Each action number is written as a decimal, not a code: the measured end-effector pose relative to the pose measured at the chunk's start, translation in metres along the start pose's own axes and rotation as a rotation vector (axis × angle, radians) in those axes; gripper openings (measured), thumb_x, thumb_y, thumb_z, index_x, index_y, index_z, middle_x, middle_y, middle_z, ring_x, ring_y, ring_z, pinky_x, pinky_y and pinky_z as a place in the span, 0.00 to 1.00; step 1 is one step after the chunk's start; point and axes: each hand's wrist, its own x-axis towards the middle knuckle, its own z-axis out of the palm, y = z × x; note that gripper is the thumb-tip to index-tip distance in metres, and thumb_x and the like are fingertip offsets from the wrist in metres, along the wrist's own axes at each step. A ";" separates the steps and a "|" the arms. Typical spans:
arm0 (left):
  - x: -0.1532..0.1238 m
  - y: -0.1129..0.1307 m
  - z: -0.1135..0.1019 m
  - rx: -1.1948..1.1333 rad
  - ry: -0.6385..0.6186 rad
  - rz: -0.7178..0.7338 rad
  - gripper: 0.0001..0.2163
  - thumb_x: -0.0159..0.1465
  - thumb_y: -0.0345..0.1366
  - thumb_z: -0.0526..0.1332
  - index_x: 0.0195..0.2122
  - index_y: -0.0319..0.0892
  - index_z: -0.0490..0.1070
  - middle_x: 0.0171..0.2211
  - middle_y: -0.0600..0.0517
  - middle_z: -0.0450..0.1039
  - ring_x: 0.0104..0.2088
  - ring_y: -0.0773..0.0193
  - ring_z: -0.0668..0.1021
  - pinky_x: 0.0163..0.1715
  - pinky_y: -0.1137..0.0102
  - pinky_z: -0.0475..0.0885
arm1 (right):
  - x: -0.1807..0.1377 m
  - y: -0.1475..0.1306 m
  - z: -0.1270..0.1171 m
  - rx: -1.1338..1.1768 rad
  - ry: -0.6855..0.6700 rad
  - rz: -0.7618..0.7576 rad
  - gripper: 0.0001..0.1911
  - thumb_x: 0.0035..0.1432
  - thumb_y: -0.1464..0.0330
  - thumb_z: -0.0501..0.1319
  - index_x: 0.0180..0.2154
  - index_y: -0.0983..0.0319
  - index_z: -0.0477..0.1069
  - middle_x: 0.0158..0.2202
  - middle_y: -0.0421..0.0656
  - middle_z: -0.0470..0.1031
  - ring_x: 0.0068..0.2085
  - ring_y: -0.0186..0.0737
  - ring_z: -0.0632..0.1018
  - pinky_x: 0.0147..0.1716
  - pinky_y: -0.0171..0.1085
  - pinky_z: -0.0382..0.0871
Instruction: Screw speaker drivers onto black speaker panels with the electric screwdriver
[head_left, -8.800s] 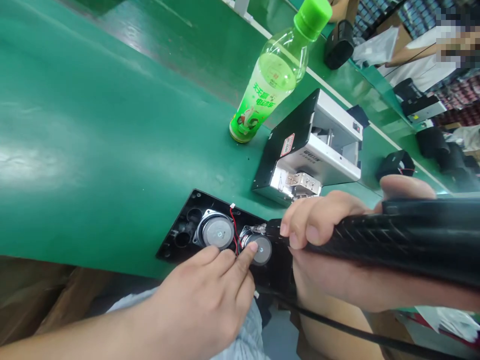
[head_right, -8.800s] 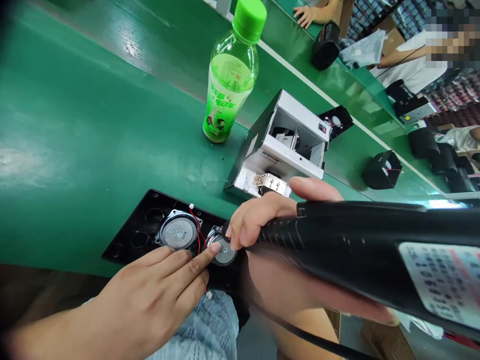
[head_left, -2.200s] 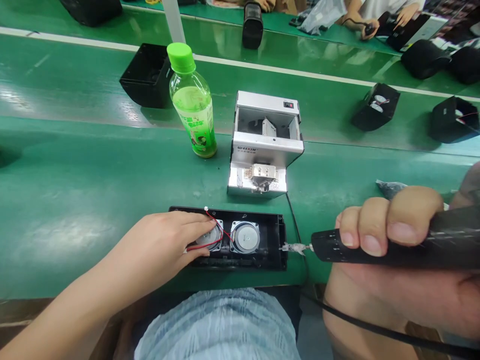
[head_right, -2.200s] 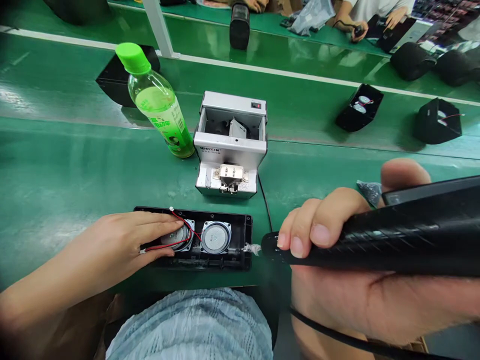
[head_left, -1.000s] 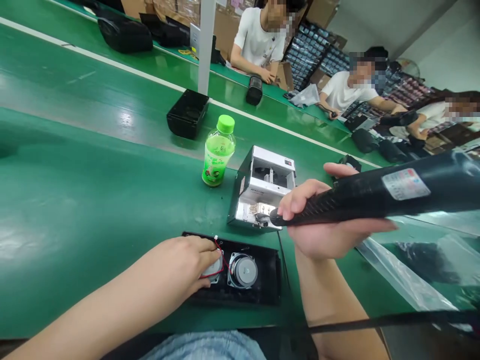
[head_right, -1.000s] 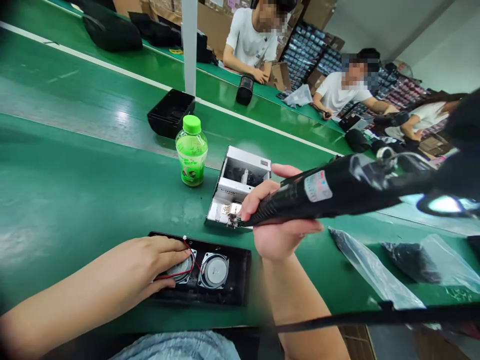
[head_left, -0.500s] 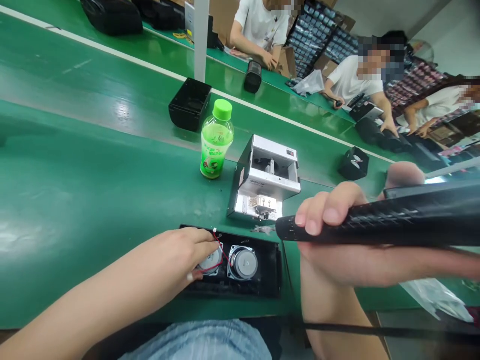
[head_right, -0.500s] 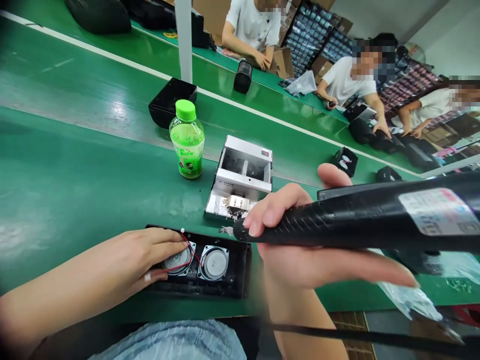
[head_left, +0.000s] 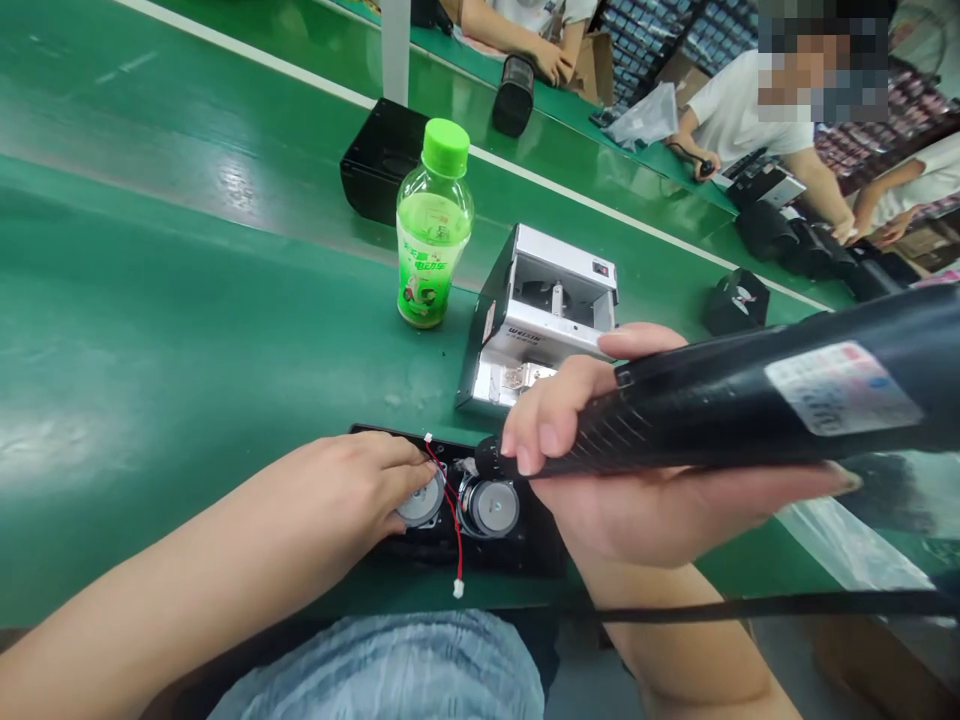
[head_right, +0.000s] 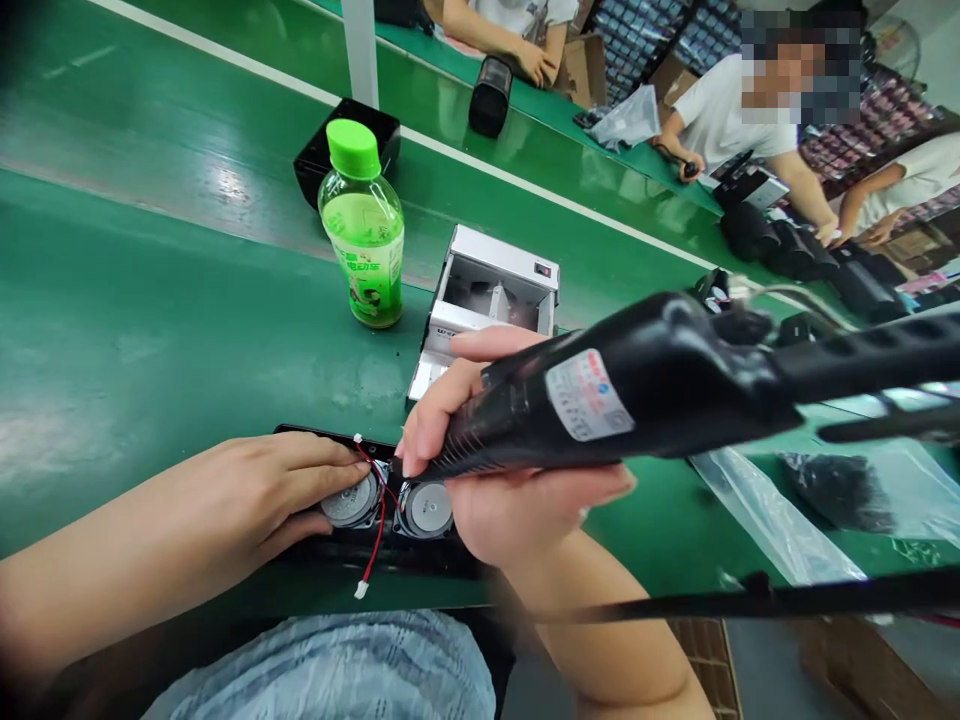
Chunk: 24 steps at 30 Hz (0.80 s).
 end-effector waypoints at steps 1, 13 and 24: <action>0.000 0.000 0.000 -0.003 0.003 0.003 0.15 0.69 0.25 0.62 0.53 0.42 0.83 0.50 0.46 0.88 0.43 0.52 0.89 0.41 0.61 0.87 | -0.001 0.006 0.000 0.001 0.001 -0.006 0.32 0.64 0.34 0.61 0.45 0.54 0.81 0.22 0.36 0.76 0.19 0.38 0.73 0.20 0.39 0.71; -0.002 -0.004 0.006 -0.077 -0.049 -0.058 0.15 0.69 0.26 0.63 0.54 0.44 0.83 0.51 0.46 0.86 0.45 0.51 0.88 0.45 0.60 0.85 | 0.002 0.019 0.003 -0.088 0.019 -0.004 0.32 0.65 0.32 0.55 0.43 0.50 0.79 0.21 0.34 0.72 0.18 0.36 0.71 0.17 0.38 0.71; -0.003 -0.004 0.005 -0.110 -0.074 -0.085 0.15 0.69 0.26 0.64 0.54 0.45 0.83 0.50 0.47 0.87 0.45 0.52 0.88 0.47 0.61 0.84 | 0.002 0.025 0.002 -0.074 -0.002 -0.016 0.33 0.61 0.31 0.60 0.42 0.52 0.78 0.19 0.34 0.74 0.16 0.38 0.71 0.14 0.38 0.68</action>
